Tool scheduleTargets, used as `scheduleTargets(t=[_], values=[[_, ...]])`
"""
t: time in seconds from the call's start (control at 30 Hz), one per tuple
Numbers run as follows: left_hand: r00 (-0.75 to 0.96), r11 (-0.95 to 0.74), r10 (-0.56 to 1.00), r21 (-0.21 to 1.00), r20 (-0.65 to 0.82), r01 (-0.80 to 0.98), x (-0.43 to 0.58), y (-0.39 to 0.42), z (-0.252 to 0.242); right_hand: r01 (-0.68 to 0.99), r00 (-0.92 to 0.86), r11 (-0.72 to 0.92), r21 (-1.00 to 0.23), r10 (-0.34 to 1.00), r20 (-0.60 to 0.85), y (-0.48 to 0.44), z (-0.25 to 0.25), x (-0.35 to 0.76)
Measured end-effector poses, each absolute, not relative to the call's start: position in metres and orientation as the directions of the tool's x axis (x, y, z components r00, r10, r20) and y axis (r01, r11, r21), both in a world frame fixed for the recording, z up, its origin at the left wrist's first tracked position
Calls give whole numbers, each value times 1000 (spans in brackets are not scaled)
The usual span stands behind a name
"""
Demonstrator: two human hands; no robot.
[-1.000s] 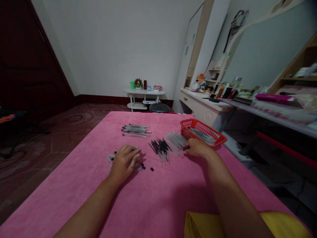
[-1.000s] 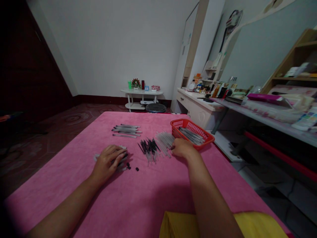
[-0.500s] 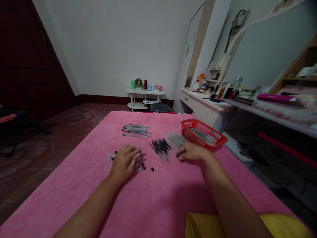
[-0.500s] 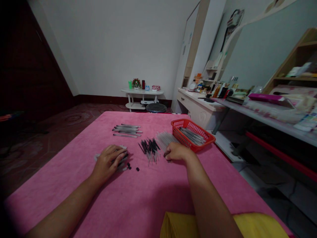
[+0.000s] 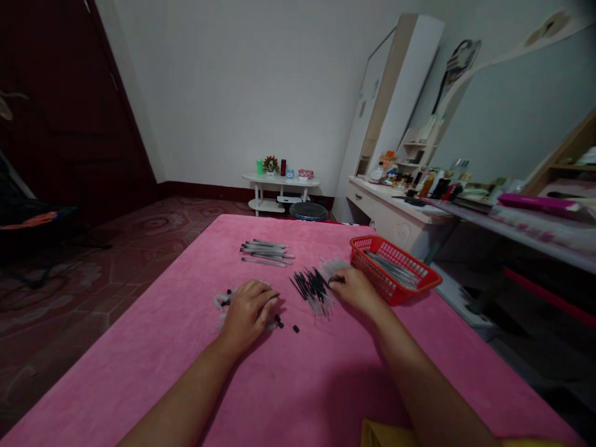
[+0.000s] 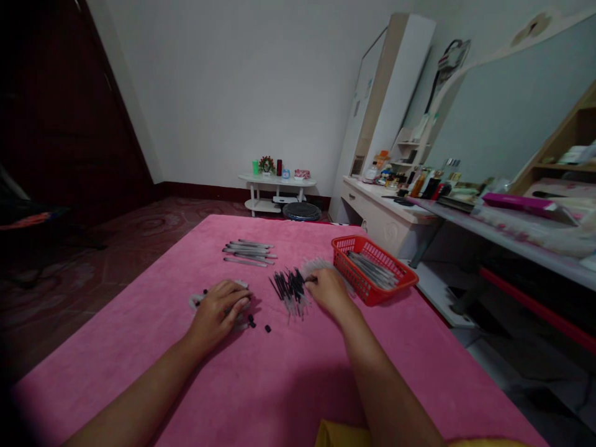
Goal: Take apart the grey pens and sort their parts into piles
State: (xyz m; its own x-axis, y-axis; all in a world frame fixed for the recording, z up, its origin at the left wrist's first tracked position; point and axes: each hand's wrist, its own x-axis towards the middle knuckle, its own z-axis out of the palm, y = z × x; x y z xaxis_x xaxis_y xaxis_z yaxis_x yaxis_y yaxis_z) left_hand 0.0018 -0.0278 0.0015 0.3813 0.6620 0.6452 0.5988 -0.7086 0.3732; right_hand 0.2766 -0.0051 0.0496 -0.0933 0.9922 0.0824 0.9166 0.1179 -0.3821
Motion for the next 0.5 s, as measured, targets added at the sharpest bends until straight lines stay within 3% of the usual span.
scheduleTargets(t=[0.13, 0.27, 0.5], values=[[377, -711, 664, 389, 645, 586, 4, -30, 4, 898, -156, 202, -391, 977, 148, 13, 37, 234], [357, -696, 682, 416, 638, 585, 4, -31, 4, 907, -227, 277, -317, 956, 186, 39, 28, 192], [345, -688, 688, 424, 638, 589, 4, -32, 5, 944, -186, 228, -238, 964, 189, 71, 21, 146]])
